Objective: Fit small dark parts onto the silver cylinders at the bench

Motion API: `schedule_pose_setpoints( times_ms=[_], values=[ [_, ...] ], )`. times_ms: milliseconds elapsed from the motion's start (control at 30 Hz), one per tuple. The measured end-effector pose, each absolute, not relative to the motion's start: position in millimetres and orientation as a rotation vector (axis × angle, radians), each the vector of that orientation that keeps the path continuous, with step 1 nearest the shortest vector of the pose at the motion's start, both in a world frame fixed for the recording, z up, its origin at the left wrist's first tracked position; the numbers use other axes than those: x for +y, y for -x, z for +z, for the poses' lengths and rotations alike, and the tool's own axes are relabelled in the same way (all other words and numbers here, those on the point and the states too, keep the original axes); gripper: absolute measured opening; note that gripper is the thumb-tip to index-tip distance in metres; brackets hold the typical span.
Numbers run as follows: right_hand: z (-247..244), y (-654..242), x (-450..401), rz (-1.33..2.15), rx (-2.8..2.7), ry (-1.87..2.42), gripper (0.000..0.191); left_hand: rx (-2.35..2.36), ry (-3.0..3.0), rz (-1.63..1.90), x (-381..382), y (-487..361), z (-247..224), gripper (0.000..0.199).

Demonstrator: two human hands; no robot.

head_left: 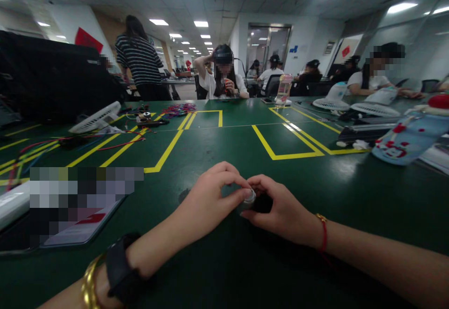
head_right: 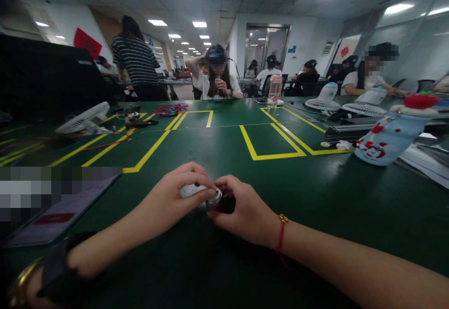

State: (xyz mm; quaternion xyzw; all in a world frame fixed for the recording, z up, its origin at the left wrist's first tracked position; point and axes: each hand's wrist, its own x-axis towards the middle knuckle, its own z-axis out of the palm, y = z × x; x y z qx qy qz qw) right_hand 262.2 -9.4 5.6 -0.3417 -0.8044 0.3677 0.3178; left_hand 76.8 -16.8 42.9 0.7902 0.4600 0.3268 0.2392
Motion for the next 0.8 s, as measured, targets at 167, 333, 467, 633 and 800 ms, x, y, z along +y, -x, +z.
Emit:
schedule_pose_setpoints(
  times_ms=[167,333,467,633,800],
  values=[
    [9.8,-272.4,-5.2,0.853,-2.18,0.975,0.031,1.271,-2.042,1.04,-10.2,-69.6,39.0,0.015],
    [8.5,-282.2,-0.3,0.887,-2.213,0.989,0.032,1.259,-2.098,0.833,-7.1,-66.3,12.7,0.012],
    [8.6,-281.6,1.2,0.891,-2.196,0.991,0.032,1.23,-2.182,0.709,-6.7,-67.2,1.6,0.012],
    [40.8,-315.3,36.3,0.677,-2.123,1.413,0.035,1.312,-1.977,0.827,-2.9,-55.5,9.6,0.027],
    [66.3,-399.5,90.3,0.466,-2.089,2.072,0.04,1.457,-1.628,1.037,7.9,-46.1,8.2,0.035]
  ],
)
